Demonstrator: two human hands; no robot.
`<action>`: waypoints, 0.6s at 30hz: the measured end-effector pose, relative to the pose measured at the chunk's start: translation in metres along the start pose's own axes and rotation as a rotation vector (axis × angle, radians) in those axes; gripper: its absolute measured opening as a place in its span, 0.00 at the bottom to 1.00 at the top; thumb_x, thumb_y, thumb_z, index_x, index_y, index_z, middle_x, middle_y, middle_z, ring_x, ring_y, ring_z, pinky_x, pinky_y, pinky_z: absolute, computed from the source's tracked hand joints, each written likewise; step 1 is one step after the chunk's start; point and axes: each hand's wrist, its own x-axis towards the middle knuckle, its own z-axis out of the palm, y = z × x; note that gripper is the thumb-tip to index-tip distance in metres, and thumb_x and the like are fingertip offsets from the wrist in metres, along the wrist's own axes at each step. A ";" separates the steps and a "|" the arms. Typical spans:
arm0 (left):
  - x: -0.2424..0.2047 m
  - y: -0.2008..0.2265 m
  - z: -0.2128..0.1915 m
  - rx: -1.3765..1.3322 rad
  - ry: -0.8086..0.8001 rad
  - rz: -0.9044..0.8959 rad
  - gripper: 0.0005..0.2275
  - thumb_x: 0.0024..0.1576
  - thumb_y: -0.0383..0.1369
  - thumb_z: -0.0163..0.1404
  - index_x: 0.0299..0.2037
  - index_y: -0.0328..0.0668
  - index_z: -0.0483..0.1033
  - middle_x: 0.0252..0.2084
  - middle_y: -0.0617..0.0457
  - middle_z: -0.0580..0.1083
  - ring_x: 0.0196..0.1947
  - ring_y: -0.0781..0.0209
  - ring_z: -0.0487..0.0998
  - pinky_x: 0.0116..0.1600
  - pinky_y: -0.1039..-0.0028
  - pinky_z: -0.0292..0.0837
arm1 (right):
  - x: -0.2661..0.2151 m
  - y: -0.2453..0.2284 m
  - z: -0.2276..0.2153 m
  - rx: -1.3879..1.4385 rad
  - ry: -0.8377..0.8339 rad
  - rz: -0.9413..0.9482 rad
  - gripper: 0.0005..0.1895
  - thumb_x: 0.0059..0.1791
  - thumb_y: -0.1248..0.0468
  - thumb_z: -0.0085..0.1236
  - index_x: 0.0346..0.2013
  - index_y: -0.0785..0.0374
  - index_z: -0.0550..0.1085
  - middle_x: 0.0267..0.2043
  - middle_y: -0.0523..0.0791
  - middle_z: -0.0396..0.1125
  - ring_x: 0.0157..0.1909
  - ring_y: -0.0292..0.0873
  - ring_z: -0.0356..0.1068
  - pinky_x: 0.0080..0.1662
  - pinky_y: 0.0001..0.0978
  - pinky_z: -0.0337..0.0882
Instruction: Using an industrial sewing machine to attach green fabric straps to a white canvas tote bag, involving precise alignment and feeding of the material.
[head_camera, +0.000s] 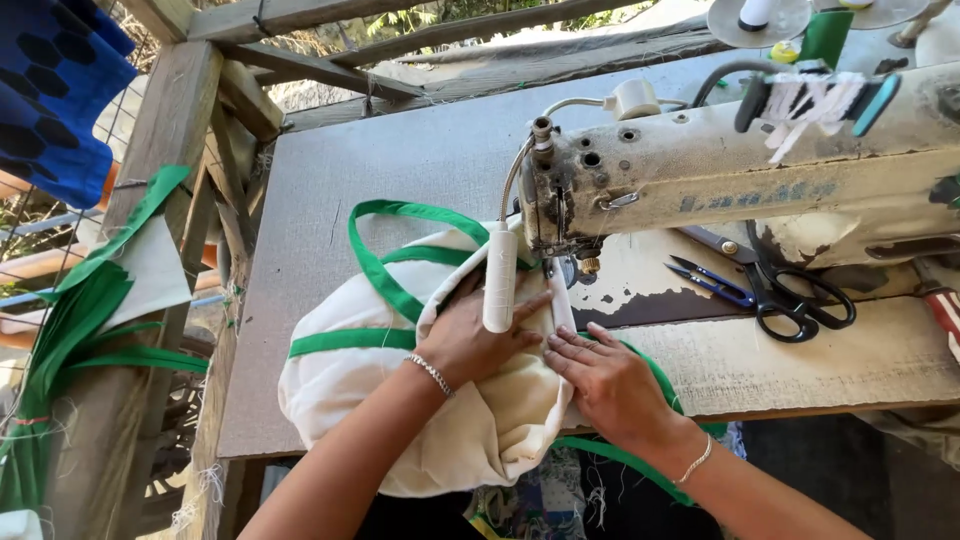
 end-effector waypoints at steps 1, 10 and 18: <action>0.001 -0.001 0.000 -0.018 -0.011 0.001 0.28 0.60 0.52 0.48 0.73 0.67 0.60 0.75 0.46 0.57 0.68 0.37 0.63 0.65 0.52 0.60 | -0.001 0.002 0.002 -0.004 0.018 -0.003 0.20 0.45 0.69 0.62 0.53 0.61 0.78 0.56 0.50 0.73 0.59 0.49 0.73 0.63 0.51 0.68; 0.014 -0.026 0.021 -0.104 0.045 0.005 0.23 0.59 0.56 0.46 0.64 0.71 0.71 0.62 0.45 0.74 0.73 0.38 0.60 0.76 0.48 0.46 | 0.008 0.019 0.020 -0.042 0.157 0.010 0.17 0.48 0.68 0.55 0.50 0.53 0.81 0.53 0.45 0.76 0.57 0.47 0.74 0.61 0.49 0.70; -0.033 0.002 0.010 0.113 0.157 0.129 0.22 0.59 0.46 0.52 0.63 0.54 0.75 0.48 0.37 0.79 0.59 0.35 0.75 0.69 0.44 0.62 | 0.008 0.022 0.018 -0.063 0.136 -0.010 0.18 0.48 0.68 0.55 0.52 0.51 0.81 0.55 0.45 0.75 0.59 0.48 0.73 0.61 0.49 0.70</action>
